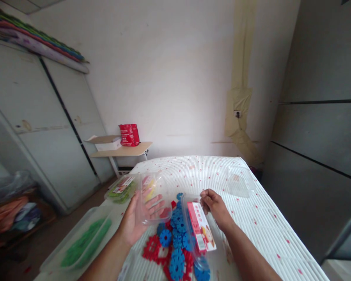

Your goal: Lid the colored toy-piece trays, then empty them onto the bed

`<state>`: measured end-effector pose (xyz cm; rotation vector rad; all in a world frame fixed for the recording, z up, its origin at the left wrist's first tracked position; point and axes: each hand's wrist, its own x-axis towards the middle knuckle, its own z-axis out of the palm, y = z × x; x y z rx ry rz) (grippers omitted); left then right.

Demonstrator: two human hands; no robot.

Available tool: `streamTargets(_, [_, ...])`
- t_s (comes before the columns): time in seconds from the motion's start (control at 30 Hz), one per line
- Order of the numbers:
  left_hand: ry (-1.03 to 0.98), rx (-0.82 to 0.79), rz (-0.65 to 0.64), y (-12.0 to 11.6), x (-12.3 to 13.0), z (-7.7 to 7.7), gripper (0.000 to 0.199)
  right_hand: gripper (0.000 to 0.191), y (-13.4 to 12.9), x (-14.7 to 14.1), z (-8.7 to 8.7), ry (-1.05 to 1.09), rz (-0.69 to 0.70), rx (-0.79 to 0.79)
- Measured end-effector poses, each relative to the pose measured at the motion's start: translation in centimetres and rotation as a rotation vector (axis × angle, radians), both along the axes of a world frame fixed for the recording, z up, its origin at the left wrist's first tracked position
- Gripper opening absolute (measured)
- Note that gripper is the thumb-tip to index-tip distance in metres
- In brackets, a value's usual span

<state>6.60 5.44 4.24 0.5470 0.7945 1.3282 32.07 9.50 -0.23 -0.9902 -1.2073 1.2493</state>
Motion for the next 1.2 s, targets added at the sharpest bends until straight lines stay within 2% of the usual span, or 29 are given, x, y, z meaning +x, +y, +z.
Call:
streamTargets(0.07, [-0.053, 0.005, 0.027, 0.2, 0.2, -0.5, 0.057, 0.033, -0.6, -0.3, 0.5, 0.0, 0.18, 0.005])
streamTargets(0.13, [-0.078, 0.004, 0.058, 0.5, 0.6, -0.9, 0.055, 0.034, -1.2, -0.9, 0.9, 0.006, 0.302, -0.019])
streamTargets(0.23, [-0.099, -0.011, 0.083, 1.0, 1.3, -1.3, 0.053, 0.035, -2.2, -2.0, 1.6, -0.011, 0.393, -0.018])
streamTargets(0.43, [-0.15, -0.015, 0.044, 1.2, 3.2, -1.4, 0.051, 0.037, -4.3, -4.8, 2.5, -0.121, 0.504, 0.148])
streamTargets(0.53, [-0.178, -0.023, 0.024, 1.2, 4.1, -1.2, 0.047, 0.035, -4.6, -5.3, 2.7, -0.2, 0.406, 0.212])
streamTargets(0.63, [-0.103, -0.057, 0.023, 1.4, 4.4, -1.2, 0.047, 0.032, -3.7, -4.4, 2.9, -0.312, 0.238, 0.213])
streamTargets(0.77, [0.01, -0.062, 0.126, 1.7, 3.6, -1.7, 0.047, 0.024, -1.1, -1.0, 2.7, -0.521, -0.017, 0.113])
streamTargets(0.9, [0.048, -0.034, 0.14, 1.2, 1.8, -1.7, 0.042, 0.022, 1.5, 2.5, 1.7, -0.659, -0.218, 0.024])
streamTargets(1.03, [0.065, -0.007, 0.106, 0.0, 0.2, -1.6, 0.043, 0.022, 3.2, 4.2, 0.5, -0.724, -0.324, -0.015])
streamTargets(1.2, [0.101, 0.011, 0.071, -1.9, -0.7, -1.6, 0.049, 0.032, 4.0, 4.7, -0.1, -0.747, -0.367, -0.024])
